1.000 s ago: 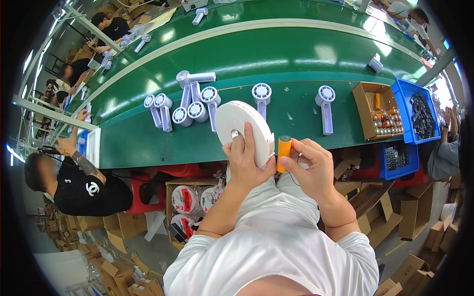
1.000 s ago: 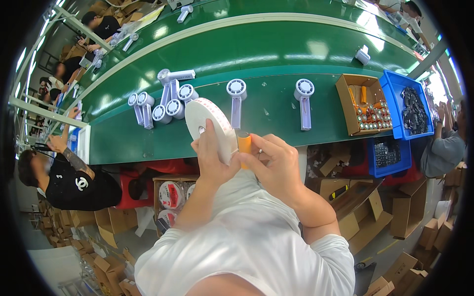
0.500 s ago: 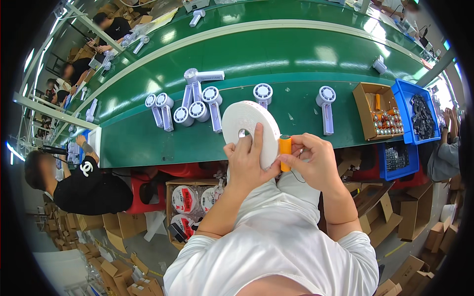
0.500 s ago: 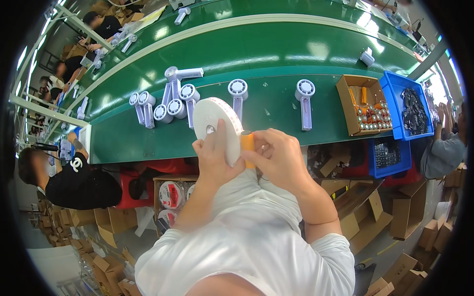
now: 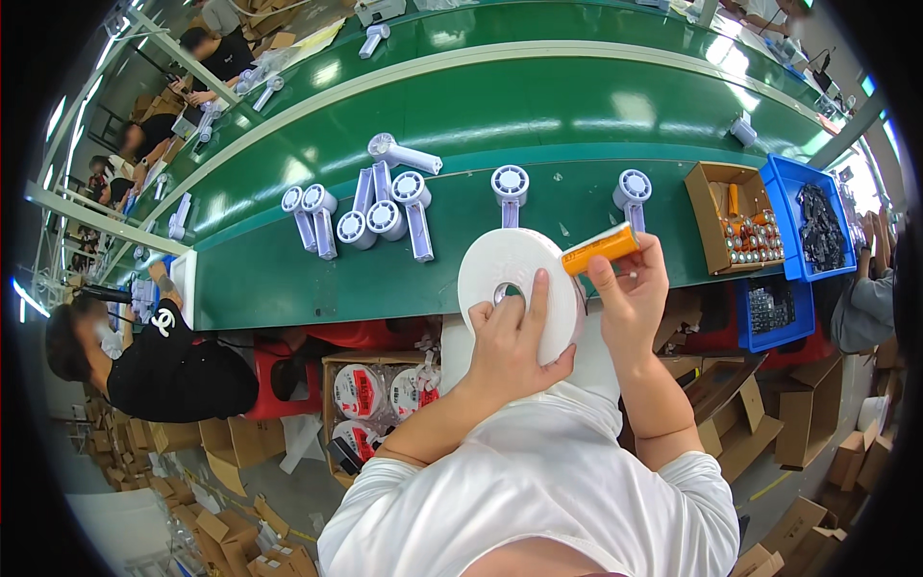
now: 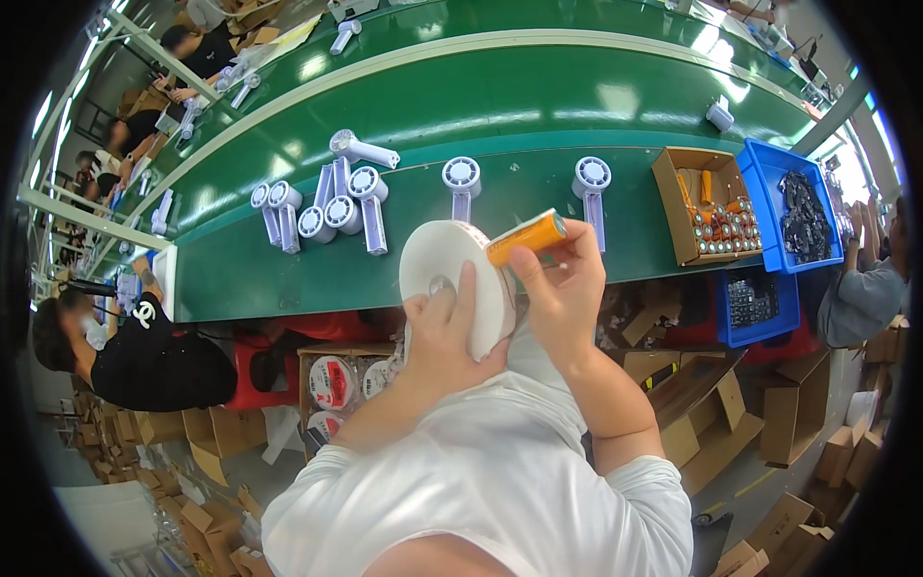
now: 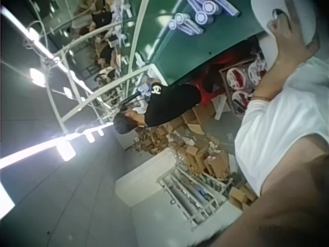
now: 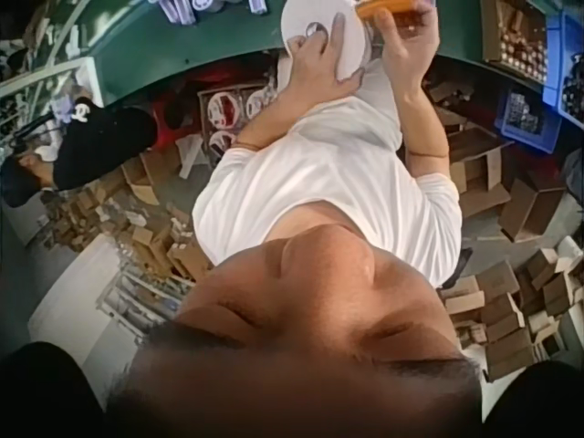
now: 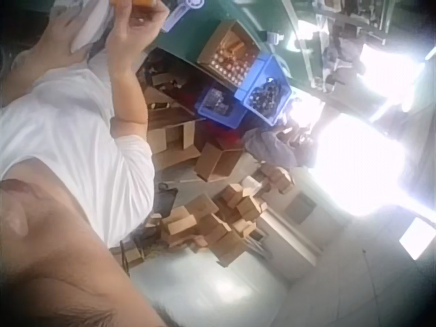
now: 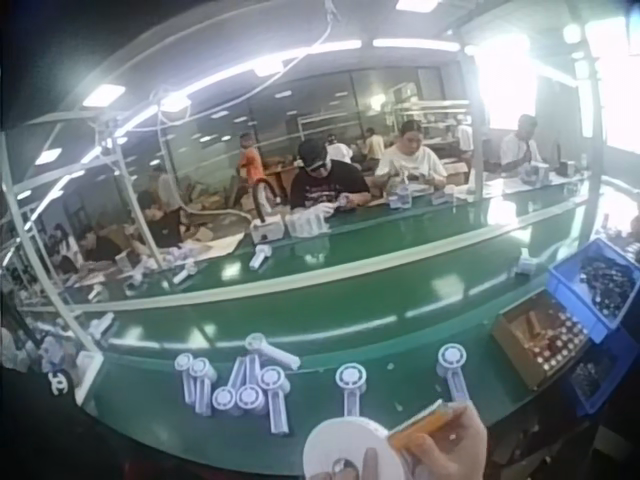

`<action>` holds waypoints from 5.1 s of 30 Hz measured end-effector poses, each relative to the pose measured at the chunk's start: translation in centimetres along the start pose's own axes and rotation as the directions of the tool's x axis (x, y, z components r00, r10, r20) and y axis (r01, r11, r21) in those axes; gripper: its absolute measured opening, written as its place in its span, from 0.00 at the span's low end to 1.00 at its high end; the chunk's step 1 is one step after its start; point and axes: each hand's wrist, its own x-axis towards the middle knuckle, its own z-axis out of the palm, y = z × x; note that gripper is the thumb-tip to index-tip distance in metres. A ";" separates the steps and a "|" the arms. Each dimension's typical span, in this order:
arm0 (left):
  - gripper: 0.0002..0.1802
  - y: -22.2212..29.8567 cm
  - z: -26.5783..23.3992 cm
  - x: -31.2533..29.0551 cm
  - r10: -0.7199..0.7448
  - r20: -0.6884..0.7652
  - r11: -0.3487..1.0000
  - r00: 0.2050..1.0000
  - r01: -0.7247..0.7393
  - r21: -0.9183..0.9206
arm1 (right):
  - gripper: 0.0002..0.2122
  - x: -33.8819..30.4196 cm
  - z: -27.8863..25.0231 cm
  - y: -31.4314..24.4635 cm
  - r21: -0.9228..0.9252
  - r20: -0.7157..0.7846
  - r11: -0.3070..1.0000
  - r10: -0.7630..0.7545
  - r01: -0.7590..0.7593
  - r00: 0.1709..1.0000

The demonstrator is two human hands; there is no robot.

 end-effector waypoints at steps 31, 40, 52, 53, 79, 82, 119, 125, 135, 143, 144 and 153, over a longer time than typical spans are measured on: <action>0.50 -1.9 -2.9 -4.2 0.141 0.640 0.973 0.755 0.013 -0.230 | 0.10 5.4 -4.2 3.5 0.439 -0.175 0.875 0.309 -0.207 0.935; 0.39 -6.5 2.7 -13.9 -0.315 0.662 0.936 0.680 0.337 0.099 | 0.16 4.6 -1.5 4.7 -0.535 0.479 0.844 0.340 -0.038 0.809; 0.06 -7.7 -0.4 -3.3 -0.140 0.098 0.989 0.985 0.143 -0.033 | 0.14 5.7 -1.6 4.8 -0.680 0.714 0.658 0.494 0.323 0.497; 0.05 -8.5 -0.1 -1.9 -0.049 0.041 0.999 0.998 0.048 0.015 | 0.14 5.7 -1.8 4.5 -0.676 0.719 0.658 0.493 0.332 0.490; 0.08 -16.5 11.7 8.8 -0.124 0.407 0.646 0.905 0.385 -0.660 | 0.20 2.1 -4.9 1.2 -0.679 0.557 0.731 0.454 0.067 0.695; 0.10 -18.2 12.8 9.7 -0.122 0.355 0.631 0.927 0.348 -0.693 | 0.20 3.1 -4.1 2.4 -0.780 0.320 0.620 0.272 0.089 0.907; 0.11 -19.8 12.2 9.5 -0.031 0.081 0.799 0.996 0.074 -0.597 | 0.22 4.6 -1.4 7.3 -0.775 0.326 0.574 0.006 0.264 0.945; 0.11 -19.7 12.6 9.8 -0.022 0.077 0.801 0.997 0.063 -0.595 | 0.18 5.2 0.2 7.3 -0.852 0.513 0.242 0.206 0.465 0.833; 0.11 -19.7 12.4 9.7 -0.028 0.079 0.808 0.996 0.069 -0.585 | 0.24 7.2 2.8 6.3 -0.827 0.442 -0.001 0.617 0.562 0.652; 0.25 -20.8 12.3 10.2 -0.227 -0.356 0.907 0.906 0.063 -0.417 | 0.23 10.6 0.6 7.8 -0.859 0.423 0.402 0.207 0.317 0.882; 0.25 -20.7 12.6 10.2 -0.214 -0.360 0.909 0.908 0.051 -0.413 | 0.21 12.0 1.1 7.6 -0.857 0.352 0.462 0.199 0.229 0.915; 0.30 -20.3 12.9 10.1 -0.336 -0.545 0.942 0.769 0.270 -0.199 | 0.21 29.4 4.4 13.9 -0.817 0.485 0.355 -0.005 0.455 0.875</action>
